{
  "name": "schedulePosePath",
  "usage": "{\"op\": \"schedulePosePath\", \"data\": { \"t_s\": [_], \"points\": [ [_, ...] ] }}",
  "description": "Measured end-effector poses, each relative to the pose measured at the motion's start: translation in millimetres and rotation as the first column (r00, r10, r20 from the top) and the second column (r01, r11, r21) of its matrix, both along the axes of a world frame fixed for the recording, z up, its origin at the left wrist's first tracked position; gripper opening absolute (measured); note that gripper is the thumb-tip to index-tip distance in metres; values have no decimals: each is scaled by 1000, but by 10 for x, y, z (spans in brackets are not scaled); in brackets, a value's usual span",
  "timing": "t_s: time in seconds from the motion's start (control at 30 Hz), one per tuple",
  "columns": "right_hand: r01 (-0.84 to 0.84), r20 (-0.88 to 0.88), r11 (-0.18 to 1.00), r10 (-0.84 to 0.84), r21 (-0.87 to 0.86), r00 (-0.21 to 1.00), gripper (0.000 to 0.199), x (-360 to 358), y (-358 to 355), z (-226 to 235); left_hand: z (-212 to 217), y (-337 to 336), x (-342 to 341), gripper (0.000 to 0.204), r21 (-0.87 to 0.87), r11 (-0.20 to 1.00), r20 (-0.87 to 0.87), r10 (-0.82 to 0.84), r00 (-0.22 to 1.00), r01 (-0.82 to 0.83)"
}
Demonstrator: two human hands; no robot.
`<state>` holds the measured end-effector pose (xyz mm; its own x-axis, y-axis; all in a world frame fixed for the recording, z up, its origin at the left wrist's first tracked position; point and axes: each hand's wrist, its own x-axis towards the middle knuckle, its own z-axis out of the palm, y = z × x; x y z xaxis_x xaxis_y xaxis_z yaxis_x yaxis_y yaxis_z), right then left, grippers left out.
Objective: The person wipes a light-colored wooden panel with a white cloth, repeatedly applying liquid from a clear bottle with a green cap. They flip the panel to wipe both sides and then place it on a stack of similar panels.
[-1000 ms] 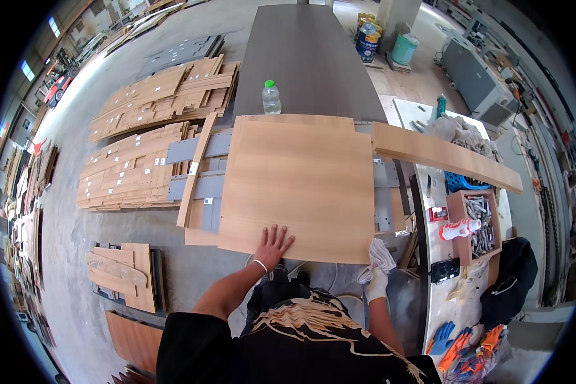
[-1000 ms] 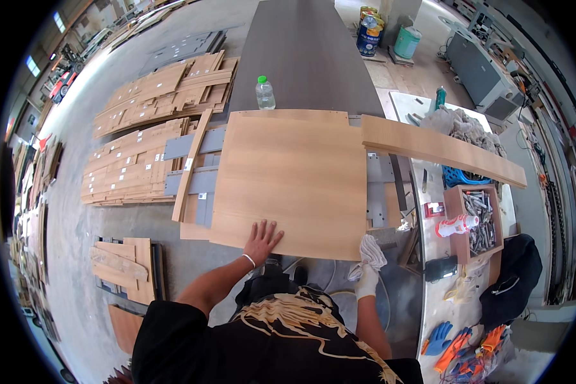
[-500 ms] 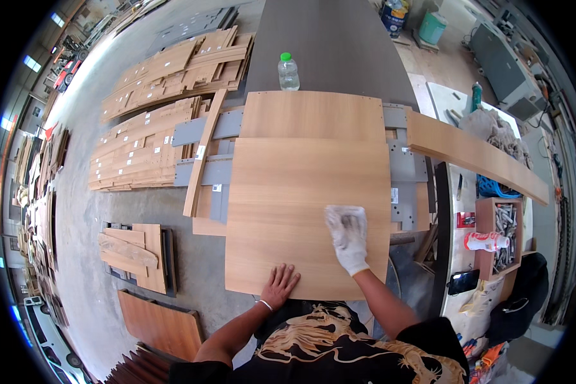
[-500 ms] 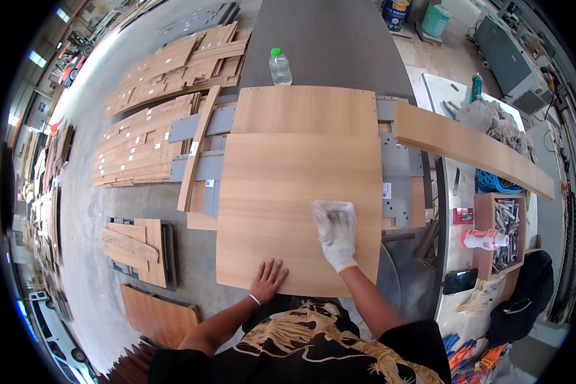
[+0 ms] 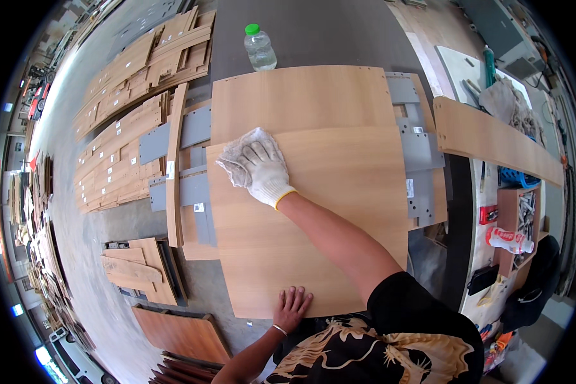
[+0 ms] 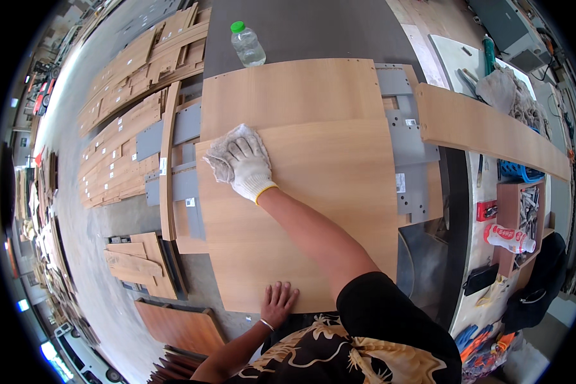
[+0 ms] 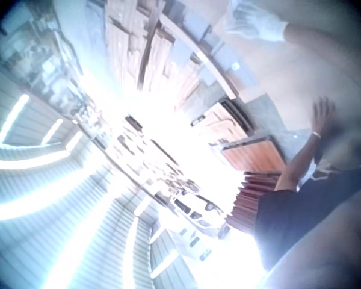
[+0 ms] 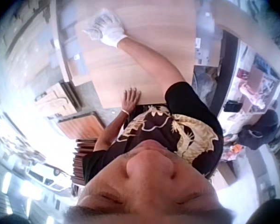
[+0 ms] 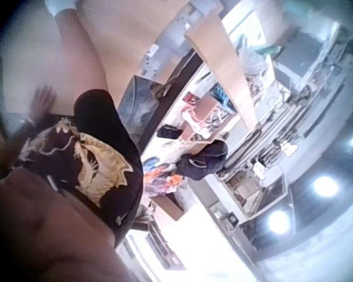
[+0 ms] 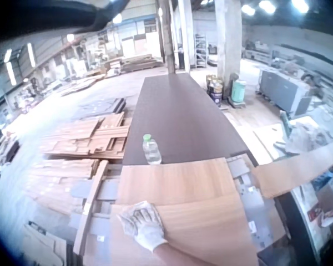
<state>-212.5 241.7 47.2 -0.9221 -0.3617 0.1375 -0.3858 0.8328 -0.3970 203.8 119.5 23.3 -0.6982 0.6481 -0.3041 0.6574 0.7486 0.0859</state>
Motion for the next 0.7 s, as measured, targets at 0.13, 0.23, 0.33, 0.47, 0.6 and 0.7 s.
{"op": "schedulePosePath", "data": {
  "t_s": [0.13,0.23,0.33,0.47,0.6,0.7],
  "points": [
    [-23,35,999,22,22,999,54,-141,109,-49,6,-87,4,62,-1,1000,66,8,998,-8],
    [-8,22,999,9,-36,1000,53,-54,142,-35,66,-329,108,60,8,1000,119,3,993,-4],
    [-20,52,995,25,-98,998,51,96,96,-33,92,-513,240,59,-33,997,113,-60,992,64],
    [30,62,979,-18,-199,998,53,197,-12,-65,-2,-576,386,58,-17,997,85,-70,994,72],
    [142,-10,966,-148,-218,989,51,166,94,-153,-108,-693,447,60,65,998,78,-27,997,22],
    [232,-55,943,-252,-240,966,49,177,413,-194,-145,-726,443,61,86,995,34,-44,998,41]
  ]
}}
